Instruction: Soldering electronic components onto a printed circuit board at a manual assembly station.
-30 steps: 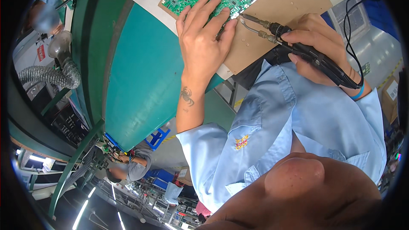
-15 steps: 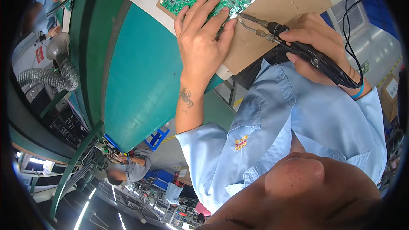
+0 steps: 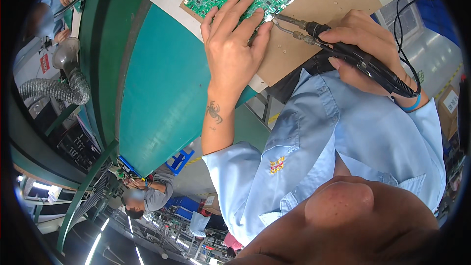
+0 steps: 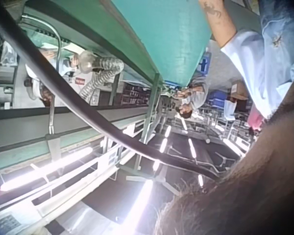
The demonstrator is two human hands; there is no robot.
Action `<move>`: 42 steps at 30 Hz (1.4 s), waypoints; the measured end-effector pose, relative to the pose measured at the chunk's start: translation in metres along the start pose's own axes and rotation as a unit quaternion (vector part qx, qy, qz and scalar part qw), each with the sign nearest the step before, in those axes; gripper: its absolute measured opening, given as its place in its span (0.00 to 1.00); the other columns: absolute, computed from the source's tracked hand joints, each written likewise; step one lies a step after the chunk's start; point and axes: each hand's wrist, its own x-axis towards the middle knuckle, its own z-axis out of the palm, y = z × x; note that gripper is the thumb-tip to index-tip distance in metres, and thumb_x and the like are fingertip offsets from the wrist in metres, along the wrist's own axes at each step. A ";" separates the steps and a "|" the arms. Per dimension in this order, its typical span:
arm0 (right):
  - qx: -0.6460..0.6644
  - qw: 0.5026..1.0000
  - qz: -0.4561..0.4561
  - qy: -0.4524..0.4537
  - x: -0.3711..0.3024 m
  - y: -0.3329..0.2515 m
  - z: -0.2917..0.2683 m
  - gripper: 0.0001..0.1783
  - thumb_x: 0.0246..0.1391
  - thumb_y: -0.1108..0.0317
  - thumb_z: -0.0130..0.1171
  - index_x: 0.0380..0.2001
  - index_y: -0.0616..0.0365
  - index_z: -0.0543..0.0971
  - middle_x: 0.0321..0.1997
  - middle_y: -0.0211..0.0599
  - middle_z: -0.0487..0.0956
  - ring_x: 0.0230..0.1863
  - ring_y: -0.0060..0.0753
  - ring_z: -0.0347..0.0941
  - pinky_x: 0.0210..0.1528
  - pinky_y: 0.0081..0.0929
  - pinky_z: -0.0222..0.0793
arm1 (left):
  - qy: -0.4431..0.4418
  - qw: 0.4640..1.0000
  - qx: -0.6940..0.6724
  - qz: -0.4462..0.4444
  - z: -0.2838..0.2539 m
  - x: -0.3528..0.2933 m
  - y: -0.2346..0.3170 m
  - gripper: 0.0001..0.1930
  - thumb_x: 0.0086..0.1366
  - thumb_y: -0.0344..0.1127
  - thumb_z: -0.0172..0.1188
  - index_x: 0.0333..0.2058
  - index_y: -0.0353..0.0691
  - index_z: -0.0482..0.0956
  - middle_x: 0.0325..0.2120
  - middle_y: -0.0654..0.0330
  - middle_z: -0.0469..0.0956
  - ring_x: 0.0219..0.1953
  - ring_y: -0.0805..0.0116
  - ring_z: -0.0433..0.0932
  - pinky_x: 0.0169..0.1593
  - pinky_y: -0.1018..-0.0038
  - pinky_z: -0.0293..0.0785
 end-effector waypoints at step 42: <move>0.020 0.999 -0.016 0.034 -0.011 -0.014 0.019 0.26 0.43 0.81 0.67 0.50 0.63 0.85 0.38 0.38 0.84 0.31 0.34 0.73 0.37 0.25 0.71 | -0.037 0.996 0.075 -0.031 -0.023 -0.014 0.007 0.13 0.60 0.36 0.75 0.44 0.43 0.91 0.55 0.65 0.85 0.61 0.63 0.80 0.71 0.57 0.62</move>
